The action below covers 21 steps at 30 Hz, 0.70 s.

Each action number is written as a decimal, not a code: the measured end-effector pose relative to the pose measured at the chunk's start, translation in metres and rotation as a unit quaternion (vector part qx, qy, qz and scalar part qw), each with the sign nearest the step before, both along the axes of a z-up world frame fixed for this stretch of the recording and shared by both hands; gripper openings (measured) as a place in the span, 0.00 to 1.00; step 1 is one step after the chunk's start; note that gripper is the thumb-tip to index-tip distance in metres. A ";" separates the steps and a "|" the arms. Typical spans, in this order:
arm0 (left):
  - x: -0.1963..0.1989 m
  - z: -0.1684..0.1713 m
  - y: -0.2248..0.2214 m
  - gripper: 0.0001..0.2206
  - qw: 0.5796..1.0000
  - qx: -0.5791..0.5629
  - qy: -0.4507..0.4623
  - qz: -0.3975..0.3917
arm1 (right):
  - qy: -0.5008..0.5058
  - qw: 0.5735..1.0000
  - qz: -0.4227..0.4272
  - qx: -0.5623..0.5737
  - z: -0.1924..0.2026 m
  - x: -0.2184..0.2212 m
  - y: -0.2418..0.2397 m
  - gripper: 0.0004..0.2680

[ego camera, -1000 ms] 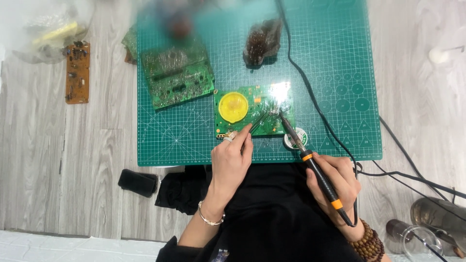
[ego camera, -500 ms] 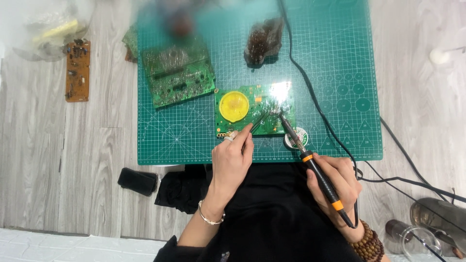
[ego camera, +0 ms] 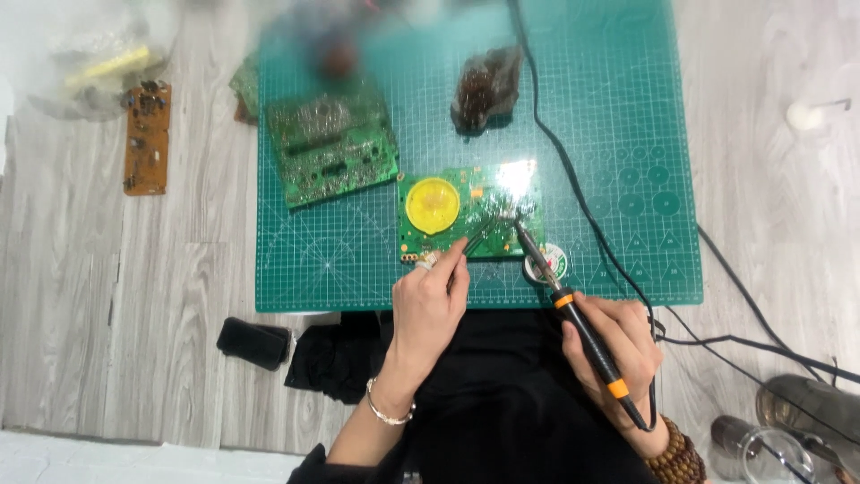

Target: Soldering electronic components onto a circuit board using a soldering iron.

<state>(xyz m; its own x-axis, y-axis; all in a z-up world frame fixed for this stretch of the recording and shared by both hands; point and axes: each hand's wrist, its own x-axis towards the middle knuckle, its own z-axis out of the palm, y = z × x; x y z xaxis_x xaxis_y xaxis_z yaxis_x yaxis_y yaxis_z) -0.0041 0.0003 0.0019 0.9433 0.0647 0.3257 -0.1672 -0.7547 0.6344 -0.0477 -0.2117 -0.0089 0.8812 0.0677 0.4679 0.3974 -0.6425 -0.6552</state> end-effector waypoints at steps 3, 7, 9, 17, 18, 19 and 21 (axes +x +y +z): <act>0.000 0.001 -0.001 0.10 1.000 -0.005 -0.007 -0.003 | 0.006 1.000 -0.004 0.009 0.001 -0.001 0.000 0.11; 0.000 0.003 0.001 0.10 1.000 0.008 -0.006 0.005 | 0.006 1.000 -0.008 0.008 0.001 -0.001 -0.001 0.11; -0.001 0.005 0.001 0.10 1.000 0.003 -0.004 0.001 | 0.002 1.000 -0.009 0.009 -0.001 -0.002 -0.001 0.12; 0.007 0.012 0.002 0.11 1.000 0.020 -0.017 -0.007 | 0.005 1.000 -0.015 0.015 -0.001 0.001 -0.001 0.12; 0.009 0.014 0.001 0.11 0.999 0.026 -0.015 -0.011 | -0.001 1.000 -0.017 0.018 -0.003 0.002 -0.001 0.11; 0.009 0.014 0.001 0.11 0.999 0.026 -0.019 -0.013 | -0.004 1.000 -0.019 0.017 -0.002 0.001 -0.001 0.11; 0.010 0.013 0.001 0.11 0.998 0.060 -0.015 -0.010 | 0.003 0.999 -0.026 0.019 -0.001 0.000 0.000 0.11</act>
